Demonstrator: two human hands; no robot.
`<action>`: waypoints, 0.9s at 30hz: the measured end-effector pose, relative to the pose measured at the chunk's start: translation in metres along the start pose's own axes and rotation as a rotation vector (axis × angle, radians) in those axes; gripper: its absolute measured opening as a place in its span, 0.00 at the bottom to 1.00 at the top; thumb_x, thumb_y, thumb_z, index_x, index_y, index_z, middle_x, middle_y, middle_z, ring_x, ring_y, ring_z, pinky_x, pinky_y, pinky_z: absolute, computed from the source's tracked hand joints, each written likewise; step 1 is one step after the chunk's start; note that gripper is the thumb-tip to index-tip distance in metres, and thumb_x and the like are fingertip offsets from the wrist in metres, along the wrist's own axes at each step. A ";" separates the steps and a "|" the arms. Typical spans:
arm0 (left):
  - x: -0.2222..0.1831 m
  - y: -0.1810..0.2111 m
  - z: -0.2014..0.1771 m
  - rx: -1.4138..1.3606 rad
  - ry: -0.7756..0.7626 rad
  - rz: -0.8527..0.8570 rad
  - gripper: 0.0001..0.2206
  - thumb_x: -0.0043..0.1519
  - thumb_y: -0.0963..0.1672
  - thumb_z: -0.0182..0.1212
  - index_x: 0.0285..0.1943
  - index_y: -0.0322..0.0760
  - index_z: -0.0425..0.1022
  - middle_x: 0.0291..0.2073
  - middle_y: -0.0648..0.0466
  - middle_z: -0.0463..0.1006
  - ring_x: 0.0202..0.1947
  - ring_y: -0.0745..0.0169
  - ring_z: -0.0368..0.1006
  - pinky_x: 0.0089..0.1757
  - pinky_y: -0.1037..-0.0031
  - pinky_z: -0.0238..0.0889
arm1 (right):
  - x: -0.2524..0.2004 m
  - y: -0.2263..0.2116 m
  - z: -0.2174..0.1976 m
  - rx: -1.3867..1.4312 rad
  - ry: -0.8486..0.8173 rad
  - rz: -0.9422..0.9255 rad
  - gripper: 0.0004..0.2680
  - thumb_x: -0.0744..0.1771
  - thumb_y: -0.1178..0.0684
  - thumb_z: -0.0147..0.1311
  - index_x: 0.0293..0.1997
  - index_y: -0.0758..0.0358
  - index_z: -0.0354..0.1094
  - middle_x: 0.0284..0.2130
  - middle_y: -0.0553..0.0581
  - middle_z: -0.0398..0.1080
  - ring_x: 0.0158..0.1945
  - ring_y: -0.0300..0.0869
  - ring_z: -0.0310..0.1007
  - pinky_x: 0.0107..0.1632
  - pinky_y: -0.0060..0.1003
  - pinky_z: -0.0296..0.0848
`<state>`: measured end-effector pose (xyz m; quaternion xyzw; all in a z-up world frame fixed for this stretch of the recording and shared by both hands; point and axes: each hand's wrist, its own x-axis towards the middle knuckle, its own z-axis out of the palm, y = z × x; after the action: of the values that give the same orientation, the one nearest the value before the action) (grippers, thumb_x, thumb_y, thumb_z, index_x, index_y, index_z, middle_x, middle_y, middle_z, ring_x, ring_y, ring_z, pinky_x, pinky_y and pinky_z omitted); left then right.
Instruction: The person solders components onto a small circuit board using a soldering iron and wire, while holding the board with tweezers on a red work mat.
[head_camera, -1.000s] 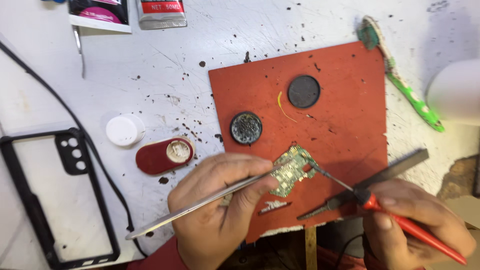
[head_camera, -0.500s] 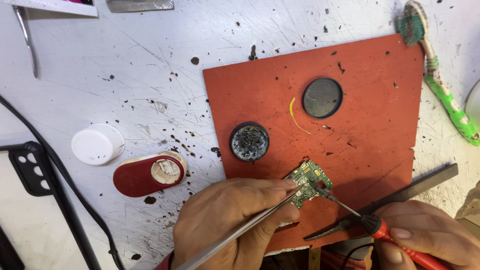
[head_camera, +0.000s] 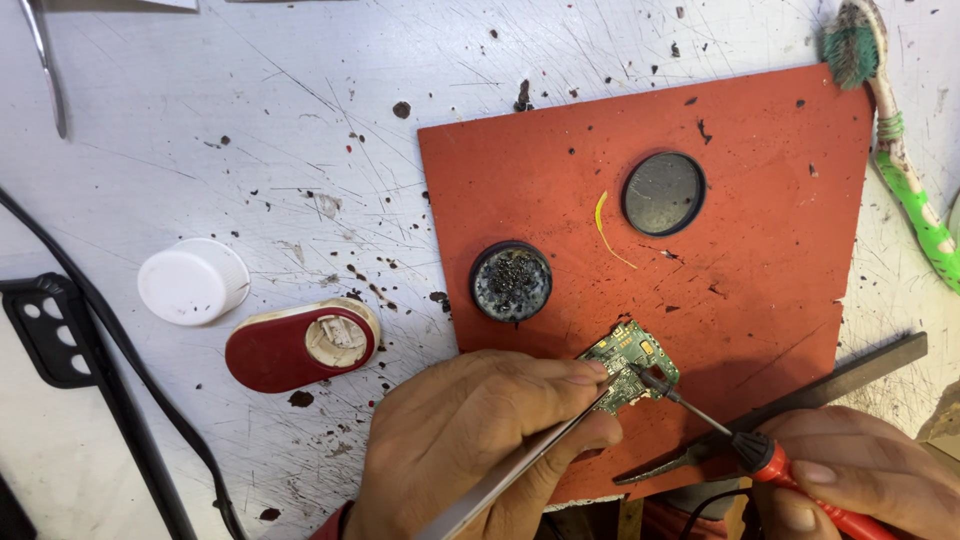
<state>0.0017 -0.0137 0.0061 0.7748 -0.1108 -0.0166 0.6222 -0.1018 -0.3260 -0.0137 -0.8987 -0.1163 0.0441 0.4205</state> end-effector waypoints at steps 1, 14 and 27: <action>0.000 0.000 0.000 0.000 0.001 0.000 0.14 0.55 0.40 0.74 0.43 0.33 0.71 0.35 0.46 0.84 0.37 0.55 0.86 0.40 0.68 0.77 | -0.001 0.001 0.000 0.000 -0.001 0.000 0.10 0.68 0.55 0.56 0.54 0.51 0.66 0.34 0.51 0.78 0.40 0.44 0.85 0.45 0.41 0.85; 0.006 0.002 -0.001 0.049 -0.014 0.052 0.13 0.54 0.40 0.74 0.37 0.32 0.71 0.30 0.48 0.82 0.36 0.56 0.85 0.39 0.68 0.76 | -0.017 0.033 -0.025 0.096 -0.222 -0.061 0.15 0.67 0.50 0.57 0.60 0.51 0.64 0.40 0.54 0.79 0.46 0.47 0.81 0.49 0.44 0.85; 0.008 0.001 -0.002 0.065 -0.036 0.115 0.12 0.54 0.39 0.75 0.38 0.31 0.72 0.30 0.47 0.83 0.35 0.56 0.85 0.38 0.70 0.80 | -0.014 0.037 -0.026 0.122 -0.245 -0.108 0.16 0.66 0.51 0.60 0.61 0.50 0.63 0.42 0.53 0.79 0.46 0.48 0.81 0.49 0.44 0.84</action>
<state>0.0099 -0.0140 0.0084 0.7866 -0.1671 0.0088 0.5944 -0.1045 -0.3722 -0.0258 -0.8519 -0.2120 0.1377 0.4587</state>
